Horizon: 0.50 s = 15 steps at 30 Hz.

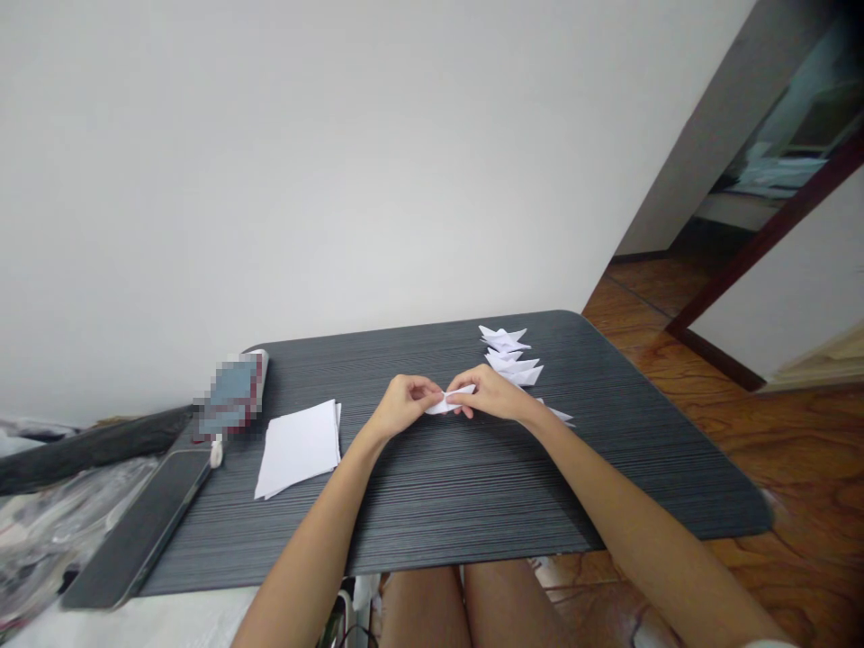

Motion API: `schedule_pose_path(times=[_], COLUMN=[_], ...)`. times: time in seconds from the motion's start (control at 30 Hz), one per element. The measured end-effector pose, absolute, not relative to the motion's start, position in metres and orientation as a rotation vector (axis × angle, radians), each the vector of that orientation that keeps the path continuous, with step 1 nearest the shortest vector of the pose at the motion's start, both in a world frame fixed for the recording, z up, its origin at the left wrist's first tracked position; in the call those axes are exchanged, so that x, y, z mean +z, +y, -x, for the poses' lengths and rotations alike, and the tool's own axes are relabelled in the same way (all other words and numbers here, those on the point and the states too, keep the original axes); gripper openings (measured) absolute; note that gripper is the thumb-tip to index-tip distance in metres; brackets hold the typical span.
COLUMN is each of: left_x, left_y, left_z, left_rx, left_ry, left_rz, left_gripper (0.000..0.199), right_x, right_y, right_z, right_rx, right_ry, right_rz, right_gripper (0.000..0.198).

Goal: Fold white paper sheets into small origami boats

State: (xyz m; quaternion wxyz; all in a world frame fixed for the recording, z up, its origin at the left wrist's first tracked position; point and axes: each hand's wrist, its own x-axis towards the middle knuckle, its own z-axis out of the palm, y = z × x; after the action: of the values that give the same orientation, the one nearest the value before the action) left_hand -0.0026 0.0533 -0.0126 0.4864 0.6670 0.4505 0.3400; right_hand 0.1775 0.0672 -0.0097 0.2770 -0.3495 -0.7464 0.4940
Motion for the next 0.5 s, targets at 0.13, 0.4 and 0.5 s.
schedule_pose_path(times=[0.13, 0.4, 0.5], left_x=[-0.010, -0.014, -0.014], left_y=[0.051, 0.049, 0.048], left_z=[-0.004, -0.010, -0.011], left_rx=[0.994, 1.124, 1.049], left_ry=[1.118, 1.176, 1.104], left_rz=[-1.495, -1.509, -1.520], left_gripper=[0.022, 0.022, 0.025], right_x=[-0.014, -0.020, -0.019], right_y=[0.070, 0.072, 0.073], right_z=[-0.173, -0.167, -0.168], right_rx=[1.468, 1.595, 1.571], right_ry=[-1.688, -1.394, -1.436], right_rz=[0.889, 0.940, 0.937], right_gripper=[0.028, 0.024, 0.024])
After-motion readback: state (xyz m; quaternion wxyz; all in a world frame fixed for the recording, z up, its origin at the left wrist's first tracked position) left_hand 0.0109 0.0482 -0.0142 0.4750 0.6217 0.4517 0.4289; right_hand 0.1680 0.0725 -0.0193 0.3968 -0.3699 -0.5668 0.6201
